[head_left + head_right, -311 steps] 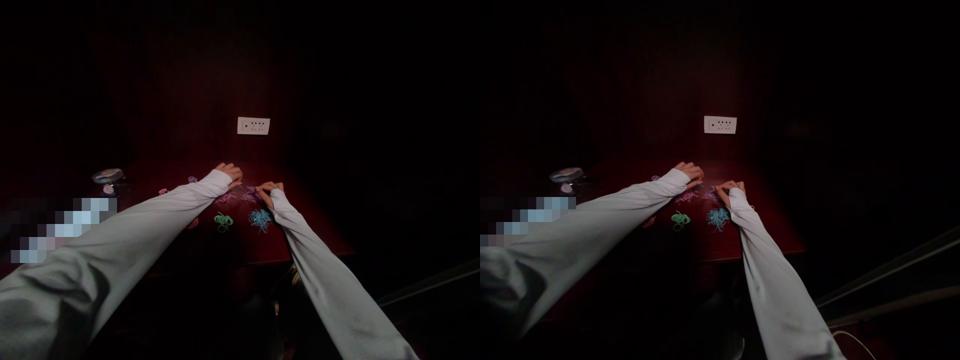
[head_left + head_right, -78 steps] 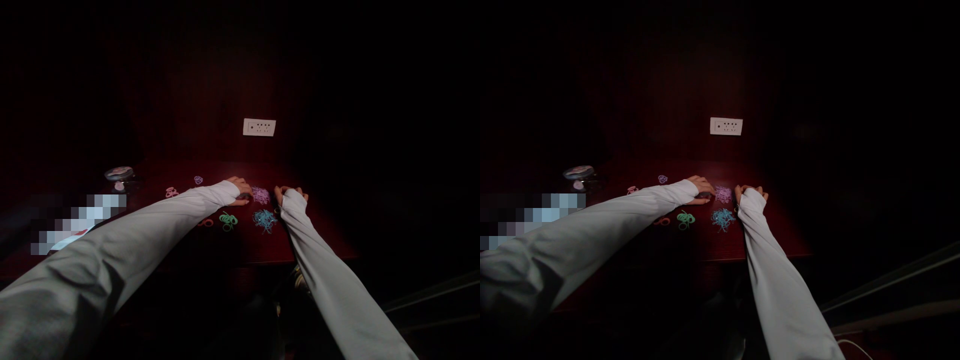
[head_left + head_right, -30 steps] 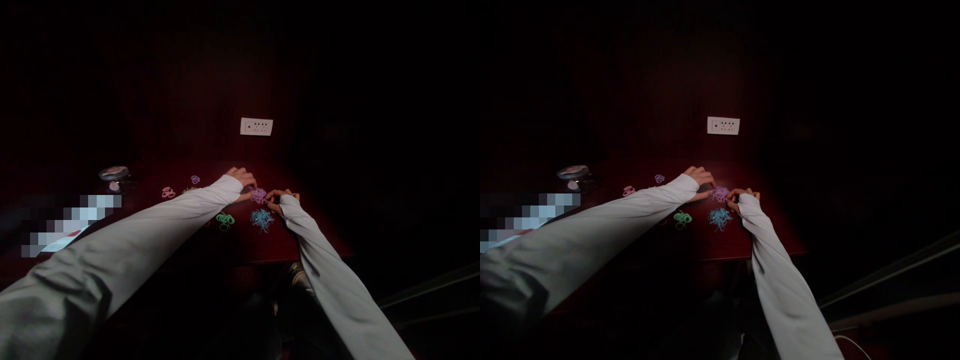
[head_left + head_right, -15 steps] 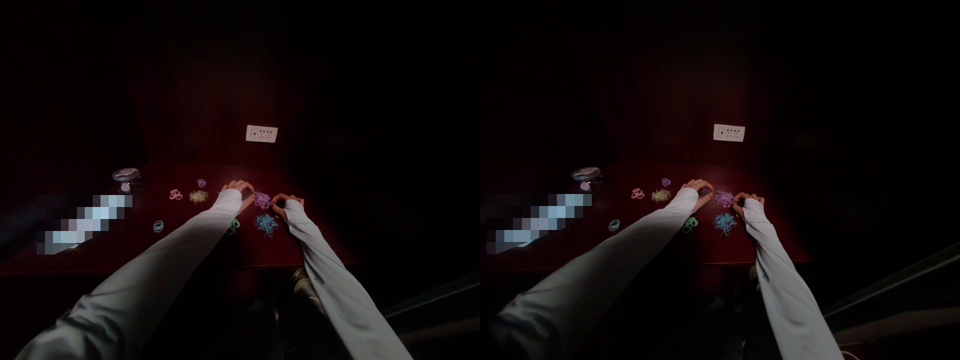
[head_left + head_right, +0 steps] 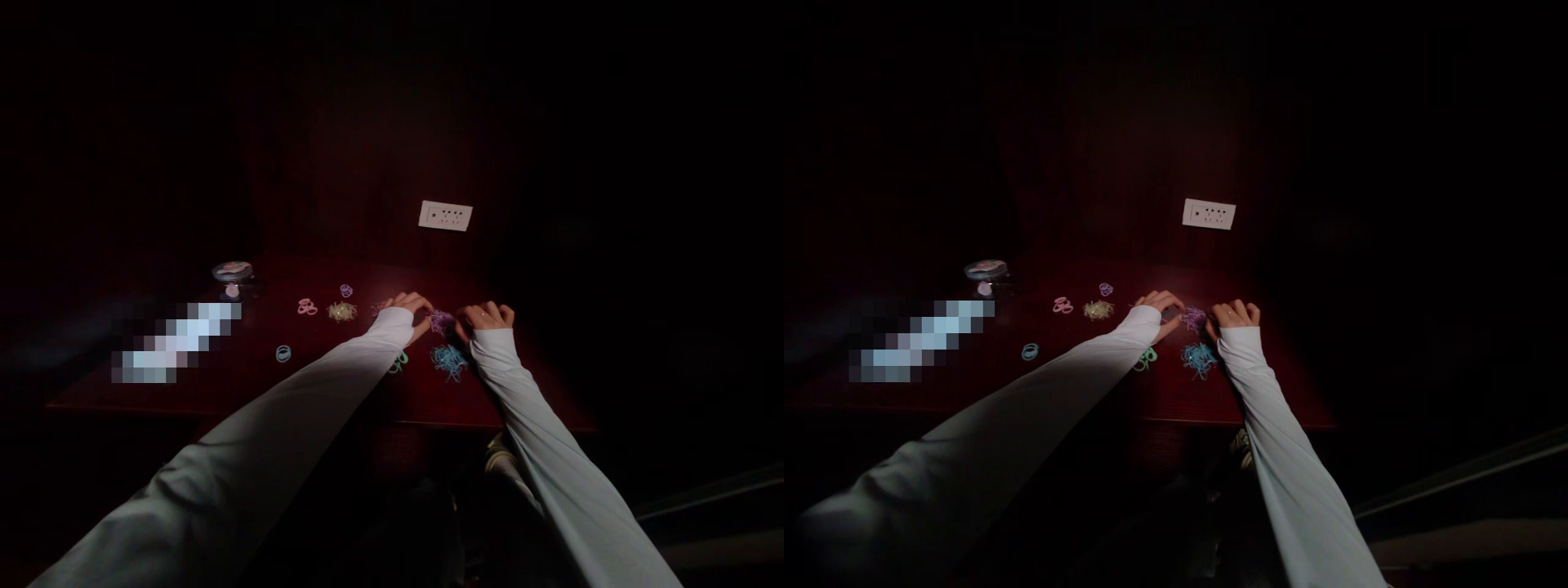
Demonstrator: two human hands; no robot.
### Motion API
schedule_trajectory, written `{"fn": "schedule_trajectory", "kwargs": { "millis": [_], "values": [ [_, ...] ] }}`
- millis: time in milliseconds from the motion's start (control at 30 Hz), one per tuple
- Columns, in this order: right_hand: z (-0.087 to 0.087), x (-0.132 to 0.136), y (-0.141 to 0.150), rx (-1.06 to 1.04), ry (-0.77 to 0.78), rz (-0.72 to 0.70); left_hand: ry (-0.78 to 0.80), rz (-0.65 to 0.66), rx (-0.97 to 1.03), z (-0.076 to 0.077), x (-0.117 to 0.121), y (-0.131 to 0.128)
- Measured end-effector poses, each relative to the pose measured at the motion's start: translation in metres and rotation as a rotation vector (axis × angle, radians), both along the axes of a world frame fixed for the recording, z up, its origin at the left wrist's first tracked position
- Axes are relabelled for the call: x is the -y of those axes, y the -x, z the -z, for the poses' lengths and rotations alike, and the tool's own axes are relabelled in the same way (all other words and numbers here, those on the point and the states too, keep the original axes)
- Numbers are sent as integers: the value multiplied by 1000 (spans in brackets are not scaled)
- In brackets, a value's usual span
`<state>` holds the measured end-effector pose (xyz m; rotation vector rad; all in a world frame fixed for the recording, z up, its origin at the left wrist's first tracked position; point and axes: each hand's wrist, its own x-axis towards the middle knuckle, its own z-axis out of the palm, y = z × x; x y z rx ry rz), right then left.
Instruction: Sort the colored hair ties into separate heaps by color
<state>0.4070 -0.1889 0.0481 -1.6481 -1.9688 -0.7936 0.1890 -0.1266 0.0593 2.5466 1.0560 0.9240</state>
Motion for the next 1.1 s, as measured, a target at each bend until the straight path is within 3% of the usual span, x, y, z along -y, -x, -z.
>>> {"fn": "schedule_trajectory", "kwargs": {
  "millis": [333,667,967,1100],
  "values": [
    [-1,8,21,151,-178,-73,5,93,9,5,2,-3],
    [2,7,19,100,-141,-108,-17,116,-65,5,2,-5],
    [1,13,24,-77,-151,24,-85,-73,-108,-19,-12,18],
    [0,15,21,-156,-150,68,-55,-150,-134,-22,-24,31]
  ]
}}
